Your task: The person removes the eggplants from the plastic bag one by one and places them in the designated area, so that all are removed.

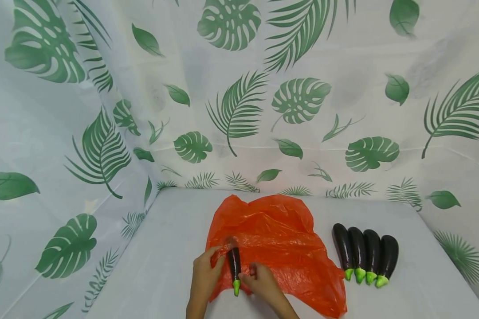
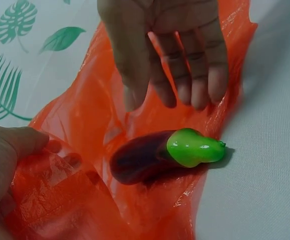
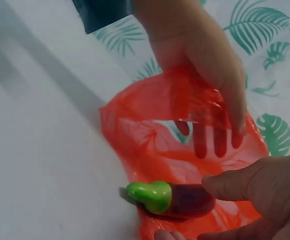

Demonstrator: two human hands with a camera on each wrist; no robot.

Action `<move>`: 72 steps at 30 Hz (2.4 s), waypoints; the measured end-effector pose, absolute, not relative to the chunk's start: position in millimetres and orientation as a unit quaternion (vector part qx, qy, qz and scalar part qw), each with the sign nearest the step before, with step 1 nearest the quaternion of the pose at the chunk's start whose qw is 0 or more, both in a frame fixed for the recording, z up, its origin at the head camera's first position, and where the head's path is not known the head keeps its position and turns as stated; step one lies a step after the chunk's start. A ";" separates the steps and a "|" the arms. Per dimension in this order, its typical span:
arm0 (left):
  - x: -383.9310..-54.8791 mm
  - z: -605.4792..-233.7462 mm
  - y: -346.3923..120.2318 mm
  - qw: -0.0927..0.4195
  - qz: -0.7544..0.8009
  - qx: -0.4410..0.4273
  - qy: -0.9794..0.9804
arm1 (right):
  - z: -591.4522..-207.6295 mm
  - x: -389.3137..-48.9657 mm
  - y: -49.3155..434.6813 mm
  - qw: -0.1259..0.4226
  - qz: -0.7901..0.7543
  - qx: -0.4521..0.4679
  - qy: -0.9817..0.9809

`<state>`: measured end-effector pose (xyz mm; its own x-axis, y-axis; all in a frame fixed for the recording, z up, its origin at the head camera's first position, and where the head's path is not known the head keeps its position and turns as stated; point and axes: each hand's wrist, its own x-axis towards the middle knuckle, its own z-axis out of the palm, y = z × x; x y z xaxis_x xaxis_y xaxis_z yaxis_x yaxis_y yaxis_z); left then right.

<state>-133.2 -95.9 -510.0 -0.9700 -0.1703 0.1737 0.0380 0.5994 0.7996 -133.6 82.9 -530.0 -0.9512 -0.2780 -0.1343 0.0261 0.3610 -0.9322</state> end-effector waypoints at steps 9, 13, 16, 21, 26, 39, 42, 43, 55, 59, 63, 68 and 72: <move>-134.8 -512.1 -97.8 0.114 -0.448 0.035 -0.886 | -537.4 -144.3 67.9 0.091 -0.513 -0.073 0.851; -135.6 -511.2 -98.8 0.117 -0.447 0.034 -0.886 | -534.5 -146.3 62.9 0.077 -0.494 -0.066 0.863; -135.7 -509.9 -99.0 0.119 -0.447 0.033 -0.886 | -532.1 -147.6 59.5 0.080 -0.491 -0.060 0.865; -135.3 -510.1 -99.1 0.116 -0.444 0.034 -0.888 | -533.4 -148.3 52.0 0.069 -0.468 -0.058 0.879; -135.3 -511.5 -98.6 0.128 -0.435 0.031 -0.891 | -535.0 -148.7 43.4 0.048 -0.437 -0.051 0.897; -135.3 -512.9 -99.7 0.138 -0.432 0.027 -0.891 | -532.7 -151.6 30.1 0.039 -0.397 -0.034 0.916; -134.4 -513.4 -99.6 0.137 -0.433 0.025 -0.891 | -533.3 -151.4 29.6 0.041 -0.412 -0.035 0.909; -134.2 -513.3 -99.4 0.135 -0.433 0.025 -0.891 | -534.4 -151.7 30.3 0.043 -0.421 -0.039 0.905; -133.0 -510.3 -99.8 0.118 -0.444 0.032 -0.888 | -532.3 -151.8 49.0 0.086 -0.516 -0.076 0.849; -133.7 -510.4 -100.3 0.119 -0.443 0.032 -0.888 | -527.9 -153.1 53.1 0.113 -0.531 -0.066 0.837; -135.5 -510.4 -100.7 0.123 -0.444 0.030 -0.887 | -526.9 -155.1 55.1 0.128 -0.539 -0.056 0.831; -136.5 -511.8 -100.8 0.122 -0.442 0.030 -0.888 | -529.1 -156.6 56.8 0.147 -0.555 -0.046 0.817; -135.2 -512.0 -99.9 0.117 -0.441 0.037 -0.889 | -530.6 -155.4 58.7 0.174 -0.573 -0.029 0.800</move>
